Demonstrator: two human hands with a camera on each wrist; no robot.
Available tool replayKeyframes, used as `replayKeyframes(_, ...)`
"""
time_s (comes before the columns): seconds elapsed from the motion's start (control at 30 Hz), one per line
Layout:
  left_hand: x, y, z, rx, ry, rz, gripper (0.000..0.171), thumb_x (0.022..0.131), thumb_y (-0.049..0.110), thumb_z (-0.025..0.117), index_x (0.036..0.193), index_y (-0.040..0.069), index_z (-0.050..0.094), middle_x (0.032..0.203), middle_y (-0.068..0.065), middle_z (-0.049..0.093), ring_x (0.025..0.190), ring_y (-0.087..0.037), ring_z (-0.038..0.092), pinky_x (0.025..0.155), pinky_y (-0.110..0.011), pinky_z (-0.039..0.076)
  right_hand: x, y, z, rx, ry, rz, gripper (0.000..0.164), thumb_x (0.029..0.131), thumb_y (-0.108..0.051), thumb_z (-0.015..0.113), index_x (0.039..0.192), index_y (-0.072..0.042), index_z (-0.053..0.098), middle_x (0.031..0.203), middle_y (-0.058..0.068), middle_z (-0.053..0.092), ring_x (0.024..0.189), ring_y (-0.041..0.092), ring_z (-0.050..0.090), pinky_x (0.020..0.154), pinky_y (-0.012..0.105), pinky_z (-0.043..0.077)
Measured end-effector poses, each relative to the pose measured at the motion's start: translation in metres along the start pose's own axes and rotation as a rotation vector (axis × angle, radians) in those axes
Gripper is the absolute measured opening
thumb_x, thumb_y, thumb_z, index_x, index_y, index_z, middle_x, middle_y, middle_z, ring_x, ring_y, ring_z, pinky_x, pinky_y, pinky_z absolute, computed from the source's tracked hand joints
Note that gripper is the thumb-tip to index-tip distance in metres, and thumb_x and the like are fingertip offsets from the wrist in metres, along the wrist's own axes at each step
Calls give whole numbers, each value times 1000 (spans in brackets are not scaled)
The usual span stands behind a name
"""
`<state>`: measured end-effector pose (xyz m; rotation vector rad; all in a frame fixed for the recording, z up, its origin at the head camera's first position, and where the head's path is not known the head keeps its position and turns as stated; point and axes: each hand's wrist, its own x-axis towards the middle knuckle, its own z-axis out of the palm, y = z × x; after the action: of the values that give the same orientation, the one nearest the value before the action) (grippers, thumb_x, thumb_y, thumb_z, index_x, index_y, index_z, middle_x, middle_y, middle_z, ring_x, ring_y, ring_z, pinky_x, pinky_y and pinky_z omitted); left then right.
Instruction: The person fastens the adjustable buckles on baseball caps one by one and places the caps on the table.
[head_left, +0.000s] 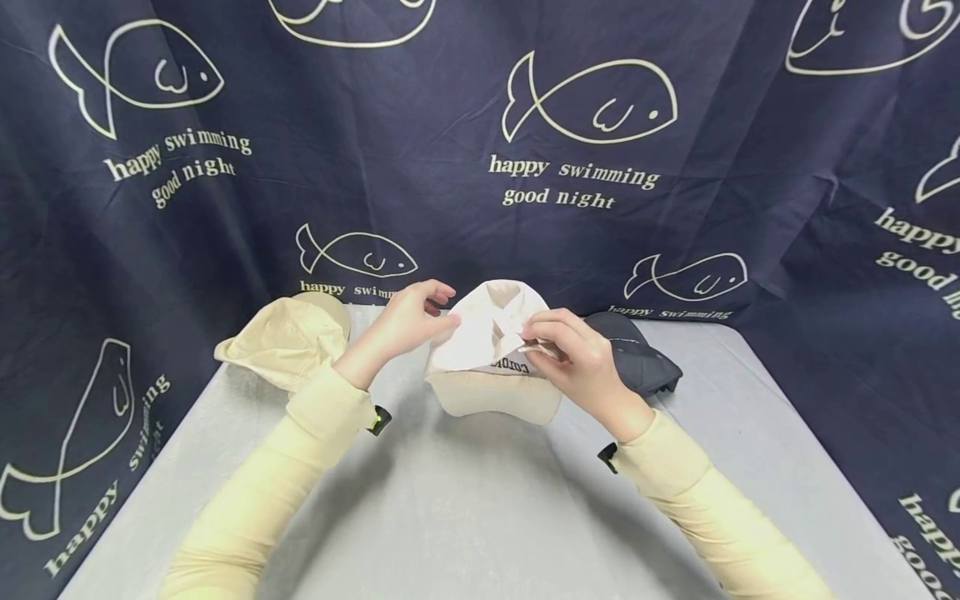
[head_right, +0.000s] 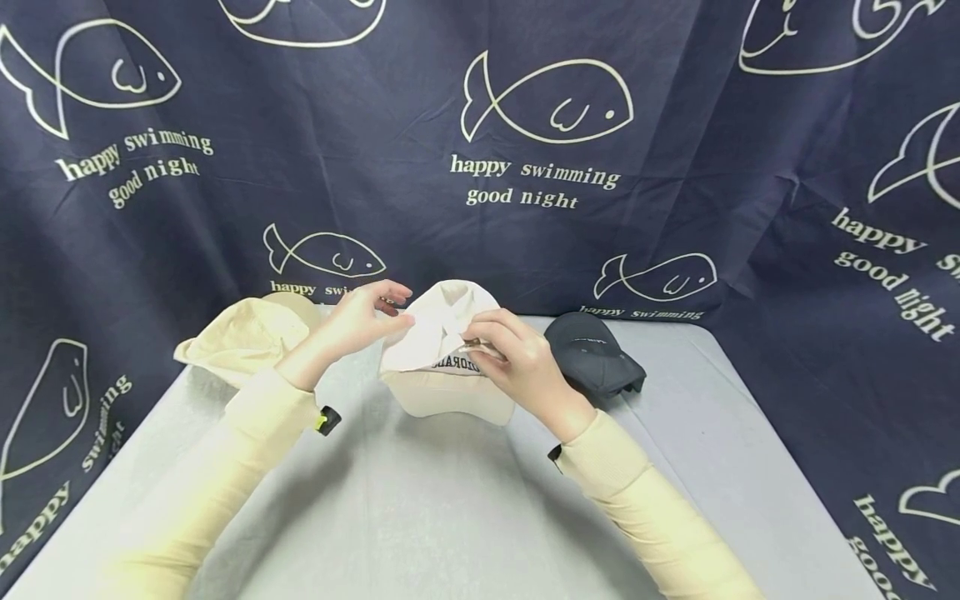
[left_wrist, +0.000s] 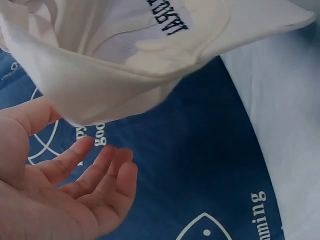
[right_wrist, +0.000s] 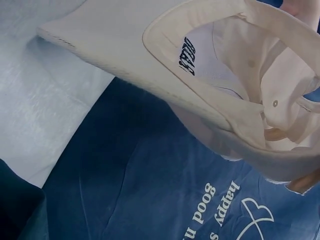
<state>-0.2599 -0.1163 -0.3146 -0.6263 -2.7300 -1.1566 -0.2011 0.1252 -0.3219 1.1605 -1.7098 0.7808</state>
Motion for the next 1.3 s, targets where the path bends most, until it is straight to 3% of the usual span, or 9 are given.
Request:
replayKeyframes(0.23,5,-6,6,-29,-17,34,24,77,23,65,98,12,63,93,-3,66,78,-18,62,68,-29,48,1,-2,-1,49,-13,-13,17,70,6,62,85,-1,63,86,7,61,78,15,56,66,16,44)
replayKeyframes(0.4,6,-8,9,-36,15,55,15,76,19,65,89,12,66,85,-2,67,74,-18,62,64,-28,48,1,-2,-3,80,-35,-23,19,67,6,64,85,-1,63,88,7,61,84,17,57,76,19,45)
replayKeyframes(0.57,7,-9,11,-26,50,83,11,75,17,65,84,11,66,79,-2,66,67,-14,61,62,-26,47,1,-2,-4,96,-84,-40,19,68,5,63,86,-2,63,90,7,60,86,16,55,76,19,44)
replayKeyframes(0.77,8,-11,13,-34,60,86,8,76,15,65,83,12,66,78,-1,66,66,-11,60,61,-26,47,-1,-3,-4,103,-170,-96,24,66,4,65,88,-5,63,92,6,59,90,19,54,78,22,44)
replayKeyframes(1.03,10,-13,14,-39,63,100,5,77,14,64,82,13,65,77,0,63,62,-15,56,58,-25,44,-6,-3,-6,86,-311,-96,32,65,-5,70,96,-9,62,101,5,56,97,21,50,89,28,39)
replayKeyframes(1.3,10,-20,14,-95,26,90,5,80,14,61,84,13,63,77,-1,60,49,-15,53,45,-26,46,-4,-1,-12,84,-318,-64,42,62,-10,77,101,-9,62,104,7,56,100,21,50,91,28,38)
